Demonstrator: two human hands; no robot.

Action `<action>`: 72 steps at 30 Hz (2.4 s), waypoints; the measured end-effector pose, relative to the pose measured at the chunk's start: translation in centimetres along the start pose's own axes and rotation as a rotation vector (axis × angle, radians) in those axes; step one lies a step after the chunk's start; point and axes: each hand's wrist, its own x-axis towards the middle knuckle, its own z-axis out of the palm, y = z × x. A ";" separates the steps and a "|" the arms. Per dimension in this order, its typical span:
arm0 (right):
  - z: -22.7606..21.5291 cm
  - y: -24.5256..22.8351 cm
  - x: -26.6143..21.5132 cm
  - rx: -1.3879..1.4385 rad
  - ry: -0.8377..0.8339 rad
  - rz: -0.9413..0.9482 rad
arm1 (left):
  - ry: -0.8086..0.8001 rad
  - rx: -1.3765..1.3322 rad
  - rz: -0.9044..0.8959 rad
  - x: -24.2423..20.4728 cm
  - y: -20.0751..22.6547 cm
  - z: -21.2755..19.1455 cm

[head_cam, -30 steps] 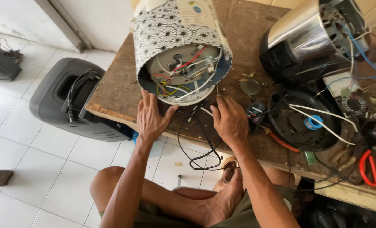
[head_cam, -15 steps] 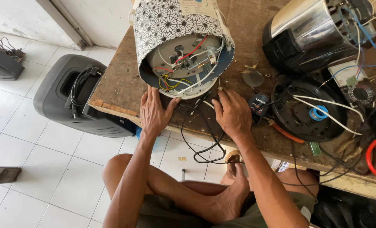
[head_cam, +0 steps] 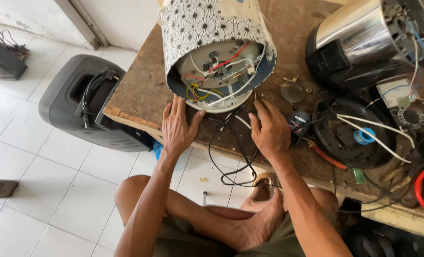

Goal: The person uses a screwdriver to work on the internal wiring of a disassembled rice cooker. They then place the lid back on the cooker and handle a separate electronic component with wires.

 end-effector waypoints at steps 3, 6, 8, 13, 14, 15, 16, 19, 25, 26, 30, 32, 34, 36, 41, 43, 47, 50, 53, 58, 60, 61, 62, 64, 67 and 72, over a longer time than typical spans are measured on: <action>-1.4 -0.4 2.0 0.239 0.094 0.115 | 0.008 -0.147 -0.021 -0.1 -2.4 0.8; -3.9 -0.8 5.0 0.388 0.067 0.306 | 0.024 -0.366 -0.095 1.0 -0.3 -1.7; -6.7 -1.7 8.3 0.443 0.002 0.354 | 0.033 -0.387 -0.127 1.5 -1.4 -1.4; -6.4 0.4 12.1 0.432 -0.136 0.396 | 0.024 -0.406 -0.172 2.3 -3.2 -1.3; -5.7 1.1 11.9 0.388 -0.203 0.402 | 0.009 -0.429 -0.188 2.5 -2.7 -1.9; -4.9 1.9 11.5 0.343 -0.270 0.411 | -0.009 -0.452 -0.204 2.6 -2.2 -2.5; -4.6 1.6 10.1 0.342 -0.272 0.410 | -0.008 -0.454 -0.206 2.6 -1.8 -2.8; -2.8 0.2 6.1 0.357 -0.288 0.432 | -0.044 -0.448 -0.114 2.3 -1.4 -3.6; 0.8 -3.5 -0.5 0.100 -0.197 0.067 | 0.034 -0.537 -0.169 2.1 -1.4 -1.2; 0.5 -4.4 -0.5 0.067 -0.224 0.071 | 0.049 -0.676 -0.260 1.9 -1.6 -0.7; 0.6 -5.3 -1.1 0.074 -0.174 0.054 | 0.123 -1.062 -0.541 2.5 -0.3 -0.5; -0.9 -7.0 -0.5 0.086 -0.183 0.027 | 0.105 -1.021 -0.522 2.0 0.1 -0.5; -0.5 -7.3 -0.2 0.101 -0.180 -0.008 | 0.096 -0.978 -0.492 2.4 0.2 -0.2; 0.9 -6.8 -2.0 0.118 -0.221 0.019 | 0.134 -0.954 -0.474 1.9 0.3 0.6; 0.2 -7.4 -1.5 0.123 -0.211 -0.007 | 0.146 -0.706 -0.444 1.7 0.3 0.6; 0.0 -7.4 -0.9 0.127 -0.208 -0.006 | 0.155 -0.604 -0.450 1.9 0.1 1.4; -0.3 -8.2 0.5 0.144 -0.151 0.030 | 0.240 -0.343 -0.417 1.3 0.0 2.0; 0.3 -9.1 1.6 0.212 -0.112 0.049 | 0.284 -0.343 -0.420 0.9 -0.2 2.2; 1.3 -10.9 4.1 0.252 -0.070 0.099 | 0.287 -0.436 -0.406 0.9 -0.6 2.5; 5.2 -13.0 9.1 0.234 -0.481 0.540 | 0.260 -0.445 -0.369 0.7 -0.9 2.1; 7.2 -13.0 10.0 0.221 -0.585 0.664 | 0.221 -0.468 -0.347 0.4 -0.9 2.0; 7.7 -13.0 10.5 0.222 -0.588 0.660 | 0.225 -0.466 -0.350 0.2 -0.8 1.9; 8.2 -13.0 10.9 0.225 -0.596 0.723 | 0.220 -0.482 -0.332 0.0 -0.7 1.8; 8.7 -12.9 11.0 0.224 -0.609 0.788 | 0.213 -0.499 -0.321 -0.4 -0.5 1.8; 8.4 -11.8 10.3 0.295 -0.613 0.782 | 0.207 -0.519 -0.310 -0.3 -0.6 1.8; 8.7 -11.0 9.5 0.747 -0.364 0.834 | 0.214 -0.467 -0.242 -0.7 -0.6 1.6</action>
